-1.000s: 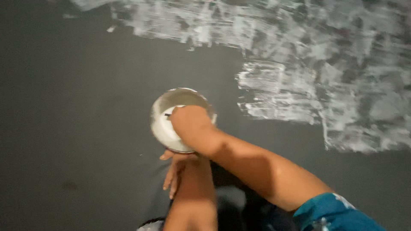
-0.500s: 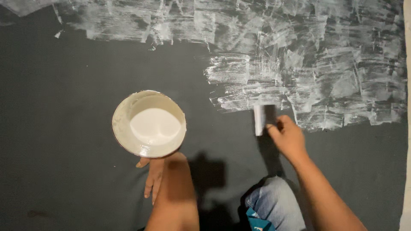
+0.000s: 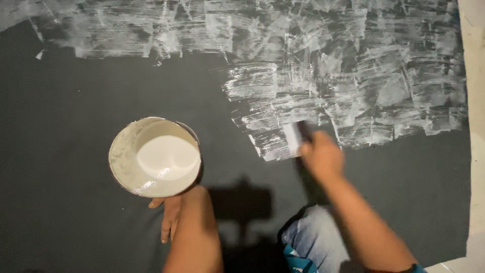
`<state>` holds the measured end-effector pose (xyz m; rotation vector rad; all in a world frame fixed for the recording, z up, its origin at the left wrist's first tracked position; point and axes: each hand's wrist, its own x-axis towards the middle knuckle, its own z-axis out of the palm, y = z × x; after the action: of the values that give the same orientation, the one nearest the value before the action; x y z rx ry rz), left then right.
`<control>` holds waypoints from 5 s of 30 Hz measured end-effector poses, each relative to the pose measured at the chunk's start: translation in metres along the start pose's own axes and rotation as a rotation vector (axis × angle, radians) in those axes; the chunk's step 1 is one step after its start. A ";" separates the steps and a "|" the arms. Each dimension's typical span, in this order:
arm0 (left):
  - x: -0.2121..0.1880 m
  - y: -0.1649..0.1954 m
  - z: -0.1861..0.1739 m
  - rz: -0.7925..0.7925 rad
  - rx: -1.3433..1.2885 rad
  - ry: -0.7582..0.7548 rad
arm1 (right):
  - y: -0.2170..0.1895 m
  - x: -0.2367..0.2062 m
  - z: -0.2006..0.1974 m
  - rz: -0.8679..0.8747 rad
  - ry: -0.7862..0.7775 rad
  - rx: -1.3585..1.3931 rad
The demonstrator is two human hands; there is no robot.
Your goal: The person applies white paint to a dark gray mat using a small metal trowel. They repeatedly dip the trowel into a paint can and spread the paint in short strokes across the surface.
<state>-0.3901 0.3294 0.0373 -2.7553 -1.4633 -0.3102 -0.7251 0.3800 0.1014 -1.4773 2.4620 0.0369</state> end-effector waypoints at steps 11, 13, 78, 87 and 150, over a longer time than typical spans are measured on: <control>0.003 -0.001 -0.009 0.006 0.031 -0.062 | 0.019 -0.009 -0.001 -0.187 0.097 0.045; 0.002 -0.003 -0.004 0.004 0.047 -0.093 | 0.009 -0.013 0.010 -0.295 0.143 0.125; 0.065 0.323 -0.123 0.917 -0.619 -1.854 | -0.149 -0.081 0.078 -0.278 0.151 0.247; 0.071 0.330 -0.072 1.102 -0.641 -1.716 | -0.149 -0.069 0.110 -0.436 0.258 0.157; 0.084 0.480 0.029 0.896 0.062 -0.345 | -0.423 -0.143 0.004 0.190 0.217 0.838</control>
<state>0.0549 0.1302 0.0659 -3.1424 -0.1210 0.2319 -0.2931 0.3013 0.1810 -0.9024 2.2841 -1.0250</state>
